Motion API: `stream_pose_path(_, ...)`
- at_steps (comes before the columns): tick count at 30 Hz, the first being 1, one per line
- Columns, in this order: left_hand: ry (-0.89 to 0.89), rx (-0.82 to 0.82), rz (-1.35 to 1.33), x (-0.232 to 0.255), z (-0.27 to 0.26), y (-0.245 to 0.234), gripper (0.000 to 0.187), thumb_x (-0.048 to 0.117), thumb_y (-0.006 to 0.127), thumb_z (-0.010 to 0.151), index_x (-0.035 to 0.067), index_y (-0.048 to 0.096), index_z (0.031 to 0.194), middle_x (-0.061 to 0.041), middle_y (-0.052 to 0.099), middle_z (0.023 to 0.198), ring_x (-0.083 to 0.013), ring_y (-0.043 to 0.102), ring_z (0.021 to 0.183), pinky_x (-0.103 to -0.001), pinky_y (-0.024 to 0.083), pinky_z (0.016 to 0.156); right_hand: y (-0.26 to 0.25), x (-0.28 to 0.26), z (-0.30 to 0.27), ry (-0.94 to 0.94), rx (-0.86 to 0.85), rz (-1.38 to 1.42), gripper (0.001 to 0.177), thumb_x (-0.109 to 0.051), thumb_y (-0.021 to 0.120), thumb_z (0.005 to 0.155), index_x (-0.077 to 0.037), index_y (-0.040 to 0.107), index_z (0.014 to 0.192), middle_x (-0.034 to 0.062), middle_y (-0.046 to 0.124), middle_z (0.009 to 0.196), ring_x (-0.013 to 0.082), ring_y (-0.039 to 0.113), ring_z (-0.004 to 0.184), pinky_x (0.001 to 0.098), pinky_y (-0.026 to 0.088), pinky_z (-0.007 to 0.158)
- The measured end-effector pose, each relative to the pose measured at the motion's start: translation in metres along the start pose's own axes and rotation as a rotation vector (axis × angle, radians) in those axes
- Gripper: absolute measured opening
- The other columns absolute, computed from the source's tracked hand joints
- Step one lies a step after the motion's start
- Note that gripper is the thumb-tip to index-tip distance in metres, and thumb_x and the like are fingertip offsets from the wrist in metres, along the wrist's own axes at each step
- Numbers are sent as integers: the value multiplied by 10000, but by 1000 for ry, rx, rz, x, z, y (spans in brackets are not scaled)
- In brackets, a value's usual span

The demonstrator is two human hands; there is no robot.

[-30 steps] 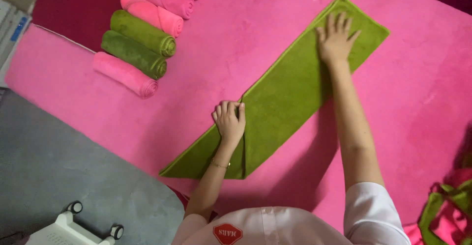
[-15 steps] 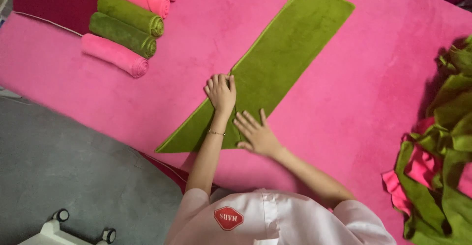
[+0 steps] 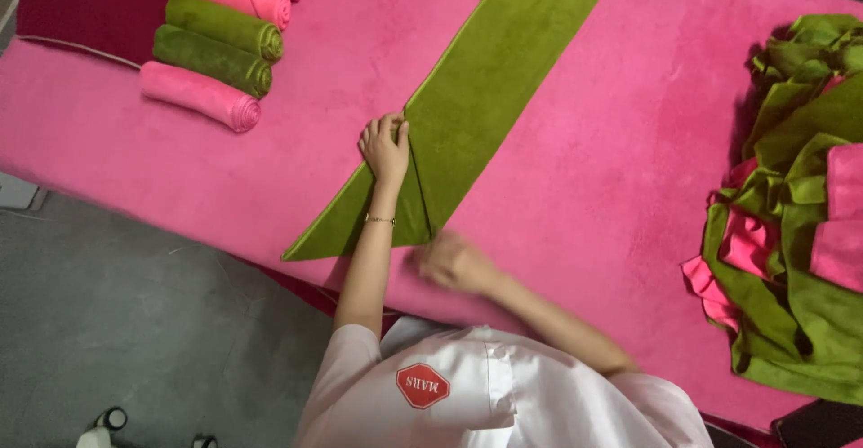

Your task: Folding and rolling a towel into a decorative cylinder on a treatment bed.

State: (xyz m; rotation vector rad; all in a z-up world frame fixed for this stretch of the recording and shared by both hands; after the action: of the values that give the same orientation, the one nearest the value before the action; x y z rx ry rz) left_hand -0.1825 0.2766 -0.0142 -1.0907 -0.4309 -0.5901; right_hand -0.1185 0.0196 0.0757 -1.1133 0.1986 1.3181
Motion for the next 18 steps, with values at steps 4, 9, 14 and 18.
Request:
stream_pose_path(4, 56, -107, 24, -7, 4, 16, 81, 421, 704, 968, 405, 722, 1044, 48, 571, 1006, -250, 594, 997, -441, 469, 873, -23, 86, 19, 197, 20, -506, 288, -443, 580, 1058, -243, 658, 1250, 50, 634, 1324, 287, 567, 1256, 581, 391, 1092)
stream_pose_path(9, 132, -190, 117, 1, -10, -5, 192, 418, 632, 1016, 438, 714, 1189, 16, 530, 1097, -252, 563, 1084, -454, 466, 939, 12, 122, 14, 514, -322, -798, 816, -727, 325, 1044, -224, 293, 1685, 132, 219, 1762, 359, 152, 1630, 709, -17, 1261)
stream_pose_path(14, 261, -372, 100, 39, -94, -78, 726, 590, 538, 1063, 205, 383, 1659, -237, 248, 1724, -455, 71, 1614, -646, 117, 1249, 79, 86, -29, 333, -476, -708, 913, -809, 318, 971, -191, 354, 1642, 202, 310, 1705, 360, 195, 1620, 677, 5, 1289)
stream_pose_path(18, 225, -339, 237, -27, -155, -118, 823, 708, 548, 995, 216, 418, 1642, -252, 293, 1698, -535, 245, 1542, -714, 207, 1197, 103, 43, -46, 147, -367, -655, 851, -776, 333, 992, -226, 377, 1640, 222, 329, 1692, 412, 242, 1591, 685, 47, 1265)
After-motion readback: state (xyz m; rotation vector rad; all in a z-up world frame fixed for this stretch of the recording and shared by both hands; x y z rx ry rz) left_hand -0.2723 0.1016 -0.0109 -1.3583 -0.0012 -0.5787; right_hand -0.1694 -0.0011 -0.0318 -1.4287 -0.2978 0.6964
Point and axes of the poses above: each hand's wrist, its own z-axis towards the middle knuckle, its own y-axis out of the palm, x = y × z, the point moved 10 cm from there along z, towards the middle knuckle
